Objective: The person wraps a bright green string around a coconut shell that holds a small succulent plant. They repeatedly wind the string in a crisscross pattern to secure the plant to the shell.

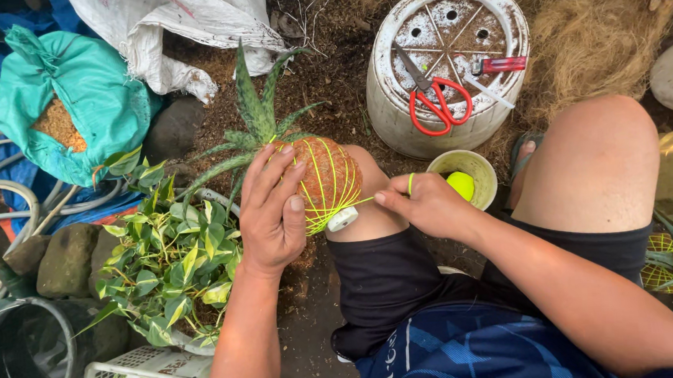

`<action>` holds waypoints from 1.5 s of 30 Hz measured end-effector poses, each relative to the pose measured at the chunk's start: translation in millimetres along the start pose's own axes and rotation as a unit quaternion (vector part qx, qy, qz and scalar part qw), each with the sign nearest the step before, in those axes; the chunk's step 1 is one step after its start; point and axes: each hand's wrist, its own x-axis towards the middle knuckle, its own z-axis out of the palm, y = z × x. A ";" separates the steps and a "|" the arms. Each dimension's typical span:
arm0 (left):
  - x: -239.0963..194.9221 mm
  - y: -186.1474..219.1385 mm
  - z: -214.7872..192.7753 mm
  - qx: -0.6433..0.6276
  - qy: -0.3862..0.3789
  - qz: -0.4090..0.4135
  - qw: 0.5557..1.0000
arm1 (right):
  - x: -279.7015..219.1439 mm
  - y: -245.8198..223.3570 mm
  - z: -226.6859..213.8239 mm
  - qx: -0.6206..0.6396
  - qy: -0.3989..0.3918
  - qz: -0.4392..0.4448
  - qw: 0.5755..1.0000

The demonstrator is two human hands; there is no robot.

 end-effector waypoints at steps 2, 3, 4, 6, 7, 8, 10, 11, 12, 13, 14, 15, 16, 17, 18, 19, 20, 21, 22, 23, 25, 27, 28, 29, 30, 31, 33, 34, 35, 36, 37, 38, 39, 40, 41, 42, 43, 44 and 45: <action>-1.3 0.1 1.2 -0.009 0.010 -0.002 1.000 | 9.1 2.0 3.5 0.013 -0.004 0.030 0.999; -1.6 -0.5 1.6 -0.011 0.017 -0.003 1.000 | 15.3 2.8 4.7 0.019 -0.006 0.042 0.999; -2.3 -1.2 2.2 -0.008 0.021 -0.004 1.000 | 20.6 3.9 6.4 0.025 -0.003 0.041 0.999; -5.0 -3.1 3.7 0.000 0.028 -0.007 1.000 | 31.2 7.0 10.2 0.037 0.001 0.039 0.999; -7.4 -3.8 4.3 -0.003 0.035 -0.011 0.999 | 35.3 8.7 12.9 0.076 -0.003 0.021 0.997; -10.4 -4.5 4.9 -0.006 0.042 -0.015 0.999 | 39.6 9.8 16.6 0.114 -0.008 0.003 0.993; -15.4 -7.6 5.8 -0.012 0.057 -0.021 0.998 | 46.0 12.3 22.6 0.185 -0.022 -0.034 0.982; -18.0 -9.1 6.7 -0.014 0.068 -0.023 0.997 | 49.8 12.7 24.0 0.215 -0.034 -0.055 0.975; -21.2 -10.2 7.6 -0.017 0.079 -0.026 0.996 | 52.8 12.7 24.5 0.244 -0.047 -0.075 0.966; -24.5 -11.4 8.2 -0.017 0.096 -0.027 0.995 | 56.3 11.2 24.8 0.251 -0.070 -0.090 0.961; -28.4 -11.9 9.8 -0.018 0.112 -0.029 0.993 | 59.1 9.2 24.2 0.257 -0.092 -0.105 0.956; -33.4 -12.4 11.5 -0.019 0.128 -0.031 0.991 | 60.2 7.0 24.0 0.263 -0.115 -0.119 0.950; -38.3 -13.7 12.9 -0.021 0.141 -0.027 0.989 | 61.3 3.9 22.4 0.220 -0.130 -0.125 0.959; -42.7 -15.4 15.5 -0.023 0.156 -0.022 0.987 | 62.2 0.0 17.8 0.174 -0.144 -0.133 0.965; -46.7 -17.8 17.8 -0.026 0.171 -0.017 0.985 | 63.0 -5.9 13.9 0.128 -0.157 -0.140 0.969; -51.0 -19.9 19.7 -0.033 0.189 -0.021 0.981 | 62.2 -13.1 11.4 0.129 -0.151 -0.195 0.960; -54.3 -22.5 21.3 -0.040 0.208 -0.025 0.977 | 59.9 -22.1 10.1 0.129 -0.146 -0.250 0.948; -54.3 -26.3 25.0 -0.048 0.228 -0.027 0.972 | 59.7 -33.3 6.3 0.127 -0.140 -0.305 0.933; -52.4 -30.2 30.6 -0.073 0.255 -0.016 0.964 | 59.2 -45.8 1.2 0.107 -0.137 -0.263 0.949; -52.0 -31.4 36.9 -0.098 0.279 -0.009 0.955 | 55.5 -58.0 -3.1 0.090 -0.134 -0.217 0.963; -49.5 -31.4 54.3 -0.144 0.319 -0.007 0.937 | 47.0 -81.1 -15.7 0.005 -0.111 -0.172 0.979; -44.1 -27.3 77.6 -0.187 0.352 -0.021 0.917 | 40.8 -100.8 -36.1 -0.127 -0.071 -0.171 0.974; -43.1 -22.1 87.2 -0.177 0.354 -0.035 0.918 | 36.2 -109.0 -42.9 -0.176 -0.075 -0.157 0.969; -40.7 -16.8 95.5 -0.169 0.355 -0.048 0.918 | 32.0 -115.9 -49.4 -0.225 -0.078 -0.142 0.961; -38.9 -12.0 97.6 -0.161 0.356 -0.060 0.918 | 28.4 -121.8 -52.6 -0.273 -0.080 -0.126 0.950; -36.4 -8.3 94.4 -0.139 0.339 -0.062 0.928 | 25.1 -126.4 -54.8 -0.267 -0.069 -0.151 0.949; -33.2 0.7 75.7 -0.094 0.304 -0.067 0.946 | 17.5 -129.7 -58.4 -0.255 -0.052 -0.200 0.945; -29.3 2.7 61.6 -0.073 0.253 -0.062 0.963 | 15.5 -129.5 -59.3 -0.276 -0.052 -0.180 0.943; -25.5 2.6 40.5 -0.048 0.201 -0.057 0.977 | 14.5 -128.8 -57.6 -0.294 -0.054 -0.162 0.940; -19.8 5.5 23.5 -0.023 0.148 -0.052 0.987 | 14.0 -127.8 -56.3 -0.312 -0.057 -0.144 0.937; -12.5 10.5 9.5 0.007 0.074 -0.058 0.996 | 13.3 -126.4 -53.8 -0.303 -0.050 -0.168 0.937; -2.9 14.8 -4.0 0.037 -0.001 -0.064 0.997 | 11.9 -125.2 -51.3 -0.294 -0.042 -0.193 0.935; 8.6 18.9 -14.5 0.067 -0.074 -0.068 0.993 | 12.0 -125.4 -50.0 -0.286 -0.035 -0.219 0.932; 20.1 23.7 -22.9 0.065 -0.111 -0.068 0.989 | 11.7 -125.9 -48.8 -0.286 -0.037 -0.209 0.934; 31.1 28.1 -29.0 0.062 -0.147 -0.068 0.985 | 11.2 -126.4 -48.1 -0.288 -0.039 -0.199 0.936; 39.2 34.0 -32.9 0.059 -0.182 -0.068 0.979 | 10.8 -126.9 -47.4 -0.290 -0.040 -0.190 0.937; 44.9 40.0 -34.7 0.063 -0.180 -0.060 0.980 | 10.2 -127.3 -47.4 -0.298 -0.039 -0.187 0.935; 49.2 44.3 -35.0 0.067 -0.178 -0.053 0.980 | 10.2 -127.2 -47.5 -0.306 -0.039 -0.184 0.933; 50.1 48.4 -34.1 0.069 -0.179 -0.048 0.980 | 7.8 -125.2 -46.7 -0.313 -0.040 -0.177 0.932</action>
